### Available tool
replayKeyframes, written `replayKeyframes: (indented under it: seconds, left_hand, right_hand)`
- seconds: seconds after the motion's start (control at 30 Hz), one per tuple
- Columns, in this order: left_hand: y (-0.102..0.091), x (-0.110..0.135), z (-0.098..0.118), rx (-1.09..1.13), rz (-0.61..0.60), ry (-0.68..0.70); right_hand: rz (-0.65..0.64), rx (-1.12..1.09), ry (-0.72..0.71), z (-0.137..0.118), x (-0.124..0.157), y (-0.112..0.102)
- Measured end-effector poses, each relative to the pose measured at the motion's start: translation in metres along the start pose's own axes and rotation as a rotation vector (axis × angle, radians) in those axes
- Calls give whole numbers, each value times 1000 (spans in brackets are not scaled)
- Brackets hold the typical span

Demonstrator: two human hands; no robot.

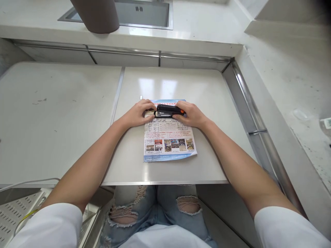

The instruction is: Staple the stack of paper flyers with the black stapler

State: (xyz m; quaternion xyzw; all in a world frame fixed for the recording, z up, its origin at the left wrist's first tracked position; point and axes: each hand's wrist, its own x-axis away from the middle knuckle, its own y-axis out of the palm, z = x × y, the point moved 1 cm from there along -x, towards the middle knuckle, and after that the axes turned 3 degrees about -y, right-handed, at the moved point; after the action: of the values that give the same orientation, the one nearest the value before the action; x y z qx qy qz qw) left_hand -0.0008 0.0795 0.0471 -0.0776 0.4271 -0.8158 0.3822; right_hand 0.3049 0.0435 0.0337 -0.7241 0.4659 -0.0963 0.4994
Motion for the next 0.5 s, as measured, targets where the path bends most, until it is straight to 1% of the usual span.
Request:
replayKeyframes:
  seconds: [0.13,0.27,0.37,0.5]
  left_hand:
    - [0,-1,-3,-19,3,-7]
    - [1,-2,-7,-27,30,-18]
    - [1,-2,-8,-24,32,-23]
    - [1,-3,-10,-25,27,-43]
  right_hand:
    - [65,-65,35,2,0,1]
    - [211,-133,68,1,0,-3]
    - [315,-123,54,-3,1,-9]
    - [372,-85,94,-7,2,-13]
